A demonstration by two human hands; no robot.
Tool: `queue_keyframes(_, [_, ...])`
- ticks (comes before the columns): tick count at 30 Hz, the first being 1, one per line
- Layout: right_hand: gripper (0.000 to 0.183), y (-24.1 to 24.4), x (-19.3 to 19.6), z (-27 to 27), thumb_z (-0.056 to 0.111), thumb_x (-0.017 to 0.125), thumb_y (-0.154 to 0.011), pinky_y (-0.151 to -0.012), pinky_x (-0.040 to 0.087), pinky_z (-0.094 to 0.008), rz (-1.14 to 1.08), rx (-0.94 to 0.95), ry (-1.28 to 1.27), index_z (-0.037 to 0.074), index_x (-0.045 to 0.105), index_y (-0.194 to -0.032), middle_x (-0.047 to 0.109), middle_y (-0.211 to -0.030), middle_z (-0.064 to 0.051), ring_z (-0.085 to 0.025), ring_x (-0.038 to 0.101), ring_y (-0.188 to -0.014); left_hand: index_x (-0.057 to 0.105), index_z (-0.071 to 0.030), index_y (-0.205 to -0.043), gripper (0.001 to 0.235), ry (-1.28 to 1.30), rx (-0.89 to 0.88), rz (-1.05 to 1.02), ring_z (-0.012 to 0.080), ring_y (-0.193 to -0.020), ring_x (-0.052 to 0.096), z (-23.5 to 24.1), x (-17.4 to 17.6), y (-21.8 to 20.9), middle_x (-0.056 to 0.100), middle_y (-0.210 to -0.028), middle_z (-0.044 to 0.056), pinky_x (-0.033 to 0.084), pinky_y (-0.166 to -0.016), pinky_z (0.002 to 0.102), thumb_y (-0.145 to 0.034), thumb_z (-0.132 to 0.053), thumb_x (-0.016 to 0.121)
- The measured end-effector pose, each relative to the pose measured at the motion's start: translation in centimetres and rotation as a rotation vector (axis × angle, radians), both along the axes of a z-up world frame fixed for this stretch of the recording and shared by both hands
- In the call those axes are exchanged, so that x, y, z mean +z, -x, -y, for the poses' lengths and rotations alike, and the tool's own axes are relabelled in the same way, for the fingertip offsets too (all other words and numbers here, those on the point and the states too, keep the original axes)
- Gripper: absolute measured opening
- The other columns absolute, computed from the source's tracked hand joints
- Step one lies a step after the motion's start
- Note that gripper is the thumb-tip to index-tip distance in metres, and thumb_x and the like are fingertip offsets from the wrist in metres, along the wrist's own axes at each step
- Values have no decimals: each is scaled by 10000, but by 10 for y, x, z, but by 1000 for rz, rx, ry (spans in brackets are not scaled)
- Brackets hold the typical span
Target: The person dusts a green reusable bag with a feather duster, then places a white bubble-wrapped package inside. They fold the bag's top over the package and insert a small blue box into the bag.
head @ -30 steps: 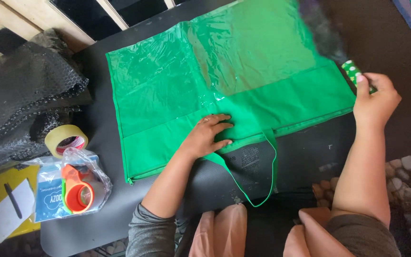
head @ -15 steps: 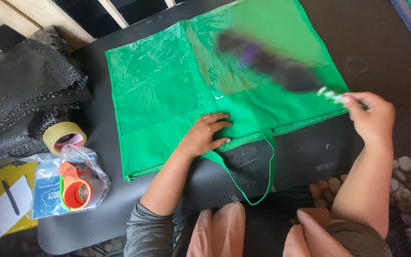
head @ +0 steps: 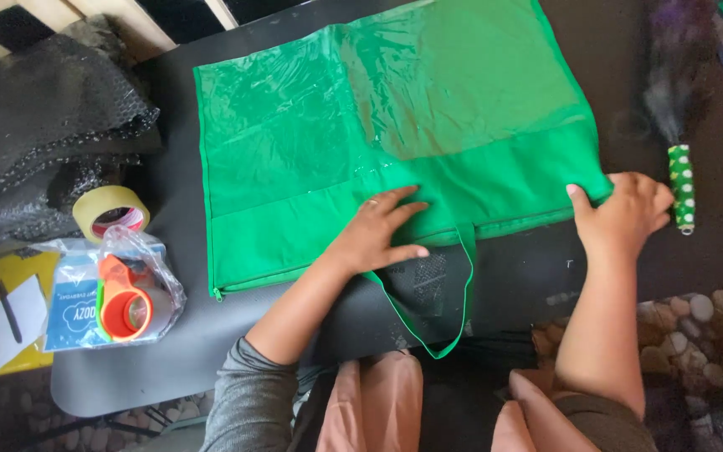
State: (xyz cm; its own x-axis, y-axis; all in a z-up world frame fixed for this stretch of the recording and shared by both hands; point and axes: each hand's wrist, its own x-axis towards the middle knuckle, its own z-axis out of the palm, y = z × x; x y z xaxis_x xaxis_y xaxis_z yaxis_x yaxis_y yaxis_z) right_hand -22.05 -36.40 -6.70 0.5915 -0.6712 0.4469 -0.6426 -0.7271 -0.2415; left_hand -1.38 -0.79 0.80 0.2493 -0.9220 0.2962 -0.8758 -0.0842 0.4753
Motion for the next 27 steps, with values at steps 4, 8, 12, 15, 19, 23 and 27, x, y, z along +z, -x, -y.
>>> queue_keyframes(4, [261,-29,23,-31,259,784,-1013,-695,439,-548,260,182,-291,63,652,-1123,649,-793,-165,-429,625,-724,360,-147,-1586,997,-30,65,18,503,-1516,348,31,5,45,364,-1643,229,313,-1212,590,-835,-735,649])
queue_keyframes(8, [229,-34,70,-121,156,751,-964,-770,453,-290,712,466,-800,82,615,-1132,577,-905,-46,-157,547,-838,-6,-153,-1663,1382,-149,306,-282,661,-1491,59,64,26,87,1,-1708,269,82,-1127,818,-679,-652,827])
queue_keyframes(12, [616,-32,51,-194,-51,778,-813,-1117,424,-546,908,1205,-1121,63,552,-1375,646,-1361,-242,-370,578,-1350,254,-80,-1566,1243,-276,577,-617,545,-1419,314,87,7,70,292,-1582,302,206,-1149,708,-622,-811,598])
queue_keyframes(15, [289,-18,120,-223,168,762,-929,-964,561,-436,572,1592,-1649,-70,712,-1084,719,-1202,-293,-305,719,-1128,618,-85,-1416,1327,-582,927,-1050,304,-1395,524,102,-20,36,579,-1459,188,328,-1226,488,-592,-1066,273])
queue_keyframes(19, [620,-43,72,-236,191,768,-904,-1054,504,-436,244,1405,-1867,-10,526,-1439,633,-1399,-173,-257,575,-1316,479,83,-1482,1154,64,731,-1373,537,-1347,450,52,25,3,532,-1355,436,343,-1133,666,-809,-854,493])
queue_keyframes(23, [720,-63,76,-205,171,740,-902,-1198,363,-538,476,997,-1507,-131,384,-1451,535,-1403,-282,-371,471,-1390,520,30,-1439,664,688,-39,-1589,474,-1193,610,-40,-9,-22,594,-1342,298,420,-986,709,-1021,-487,509])
queue_keyframes(27, [1007,-54,-14,-145,392,906,-759,-1162,278,-606,572,815,-104,-64,429,-1520,417,-1493,-297,-463,373,-1417,355,-141,-1592,636,1041,-109,-1306,457,-1409,476,-99,38,-19,475,-1540,213,310,-1178,741,-1053,-477,328])
